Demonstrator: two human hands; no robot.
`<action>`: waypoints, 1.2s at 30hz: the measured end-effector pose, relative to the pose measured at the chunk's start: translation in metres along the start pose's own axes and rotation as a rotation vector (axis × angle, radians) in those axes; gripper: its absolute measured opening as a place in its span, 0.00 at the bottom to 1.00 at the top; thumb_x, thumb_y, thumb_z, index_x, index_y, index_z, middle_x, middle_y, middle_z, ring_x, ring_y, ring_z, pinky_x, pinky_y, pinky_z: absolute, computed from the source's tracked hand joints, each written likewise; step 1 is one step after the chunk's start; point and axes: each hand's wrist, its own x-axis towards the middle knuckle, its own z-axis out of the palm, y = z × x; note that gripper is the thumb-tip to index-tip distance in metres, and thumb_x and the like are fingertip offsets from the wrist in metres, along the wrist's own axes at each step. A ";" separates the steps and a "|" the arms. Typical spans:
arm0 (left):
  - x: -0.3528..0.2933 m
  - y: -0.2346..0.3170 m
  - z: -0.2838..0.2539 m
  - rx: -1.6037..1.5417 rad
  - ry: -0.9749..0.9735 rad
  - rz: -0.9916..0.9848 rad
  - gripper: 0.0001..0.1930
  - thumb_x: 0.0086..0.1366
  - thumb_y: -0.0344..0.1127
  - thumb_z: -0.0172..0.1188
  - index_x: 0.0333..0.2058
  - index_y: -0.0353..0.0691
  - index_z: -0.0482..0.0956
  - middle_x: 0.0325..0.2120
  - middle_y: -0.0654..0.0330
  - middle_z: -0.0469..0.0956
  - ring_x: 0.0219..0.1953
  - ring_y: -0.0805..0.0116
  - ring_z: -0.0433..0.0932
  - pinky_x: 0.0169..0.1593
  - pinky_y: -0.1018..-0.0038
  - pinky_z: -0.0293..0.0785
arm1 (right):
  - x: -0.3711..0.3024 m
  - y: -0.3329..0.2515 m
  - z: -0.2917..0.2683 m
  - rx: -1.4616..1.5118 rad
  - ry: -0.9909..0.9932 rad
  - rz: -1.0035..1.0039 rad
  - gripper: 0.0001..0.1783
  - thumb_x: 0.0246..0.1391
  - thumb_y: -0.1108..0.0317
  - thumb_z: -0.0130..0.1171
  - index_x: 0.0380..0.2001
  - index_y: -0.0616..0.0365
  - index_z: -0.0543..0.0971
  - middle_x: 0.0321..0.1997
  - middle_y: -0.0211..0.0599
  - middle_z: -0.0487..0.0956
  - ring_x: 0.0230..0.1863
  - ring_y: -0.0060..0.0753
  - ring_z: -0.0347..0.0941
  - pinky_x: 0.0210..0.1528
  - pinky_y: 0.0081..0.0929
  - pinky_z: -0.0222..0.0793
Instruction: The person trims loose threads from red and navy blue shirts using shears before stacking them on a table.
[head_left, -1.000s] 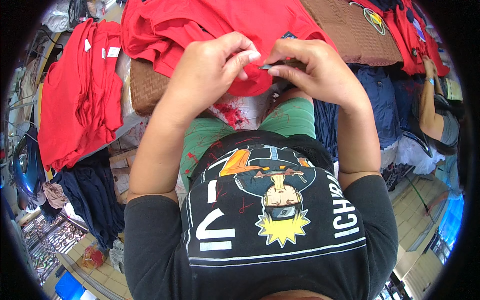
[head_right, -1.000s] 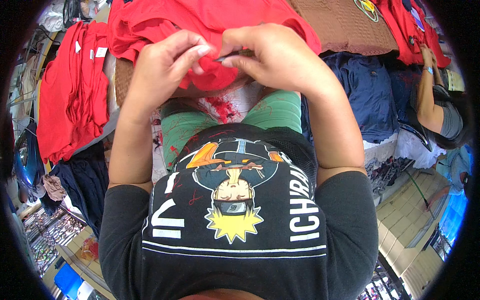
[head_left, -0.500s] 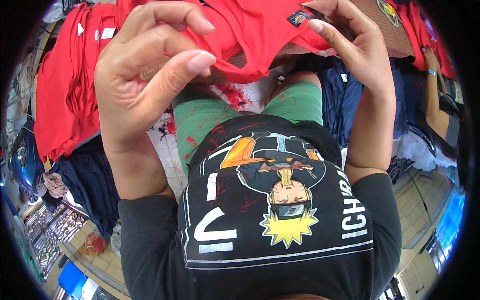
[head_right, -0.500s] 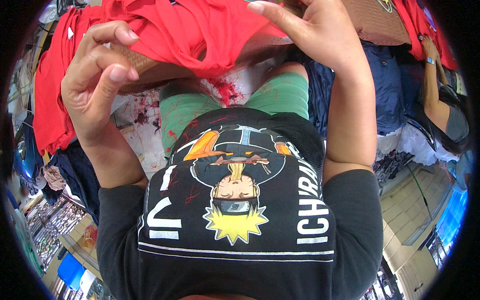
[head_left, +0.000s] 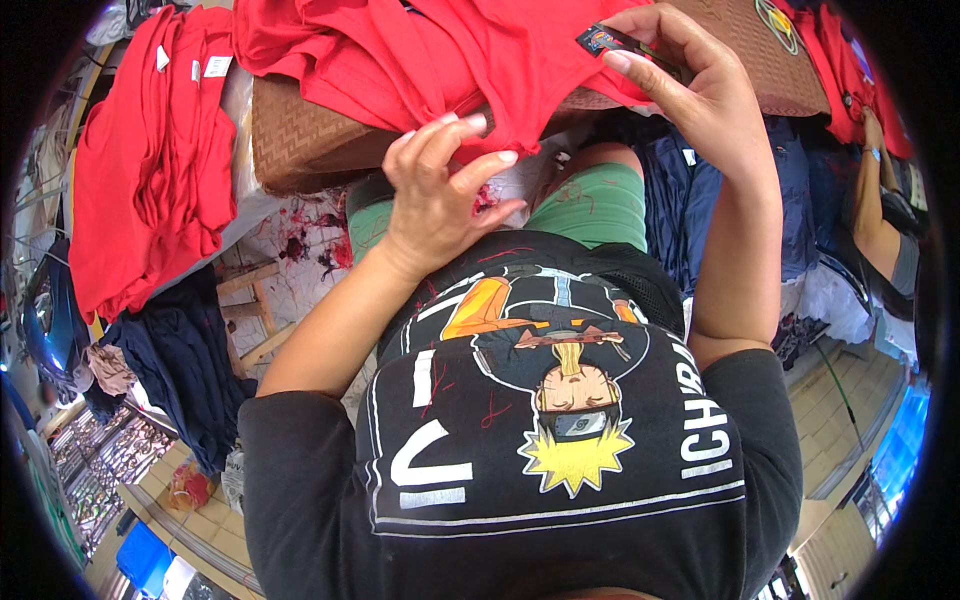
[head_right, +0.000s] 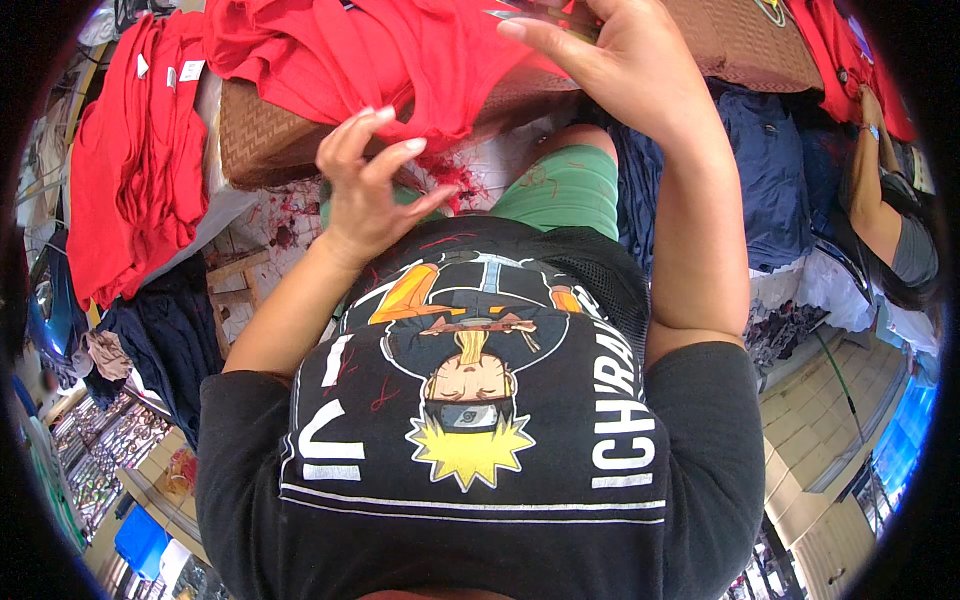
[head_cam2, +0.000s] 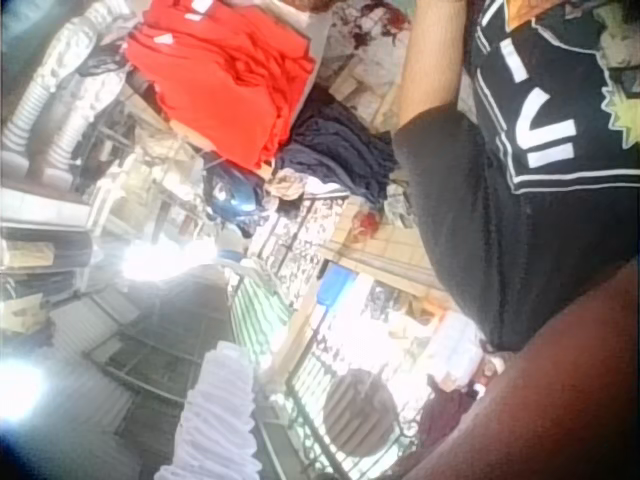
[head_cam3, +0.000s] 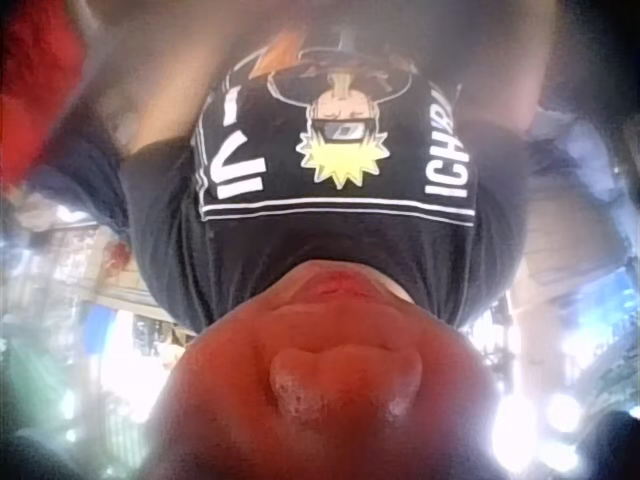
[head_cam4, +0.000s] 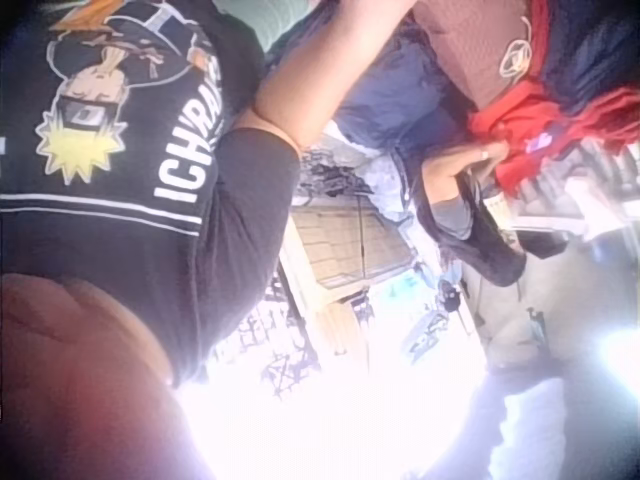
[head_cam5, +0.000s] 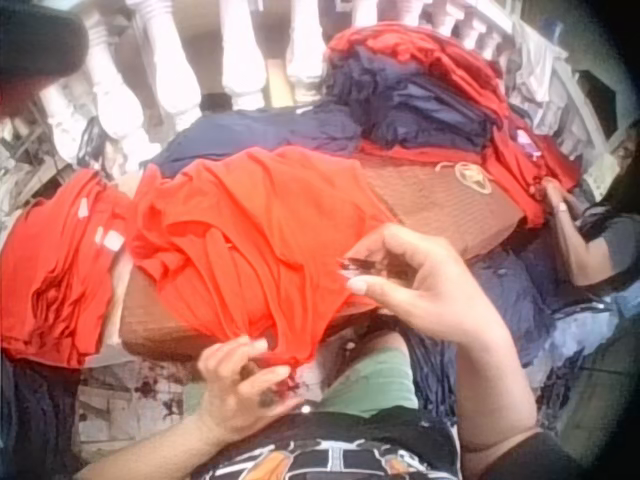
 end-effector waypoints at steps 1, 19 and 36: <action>-0.008 -0.004 0.013 0.063 0.061 0.001 0.29 0.46 0.41 0.70 0.48 0.52 0.71 0.51 0.60 0.68 0.52 0.60 0.66 0.56 0.60 0.56 | 0.002 0.003 0.004 0.013 -0.027 -0.018 0.10 0.52 0.74 0.63 0.38 0.62 0.76 0.34 0.25 0.76 0.34 0.12 0.70 0.33 0.12 0.66; 0.077 -0.059 -0.035 -0.855 -0.113 -0.751 0.08 0.66 0.34 0.58 0.38 0.35 0.80 0.33 0.69 0.80 0.35 0.82 0.74 0.42 0.82 0.71 | 0.046 0.058 0.013 0.517 0.118 -0.021 0.09 0.59 0.62 0.59 0.36 0.57 0.79 0.32 0.21 0.79 0.33 0.11 0.71 0.37 0.15 0.68; 0.093 0.012 -0.031 -0.782 -0.355 -0.282 0.23 0.63 0.40 0.60 0.54 0.36 0.72 0.52 0.49 0.72 0.56 0.61 0.71 0.60 0.67 0.63 | 0.056 0.044 -0.049 0.088 0.651 -0.178 0.15 0.59 0.55 0.58 0.34 0.56 0.82 0.30 0.23 0.78 0.31 0.12 0.68 0.33 0.15 0.64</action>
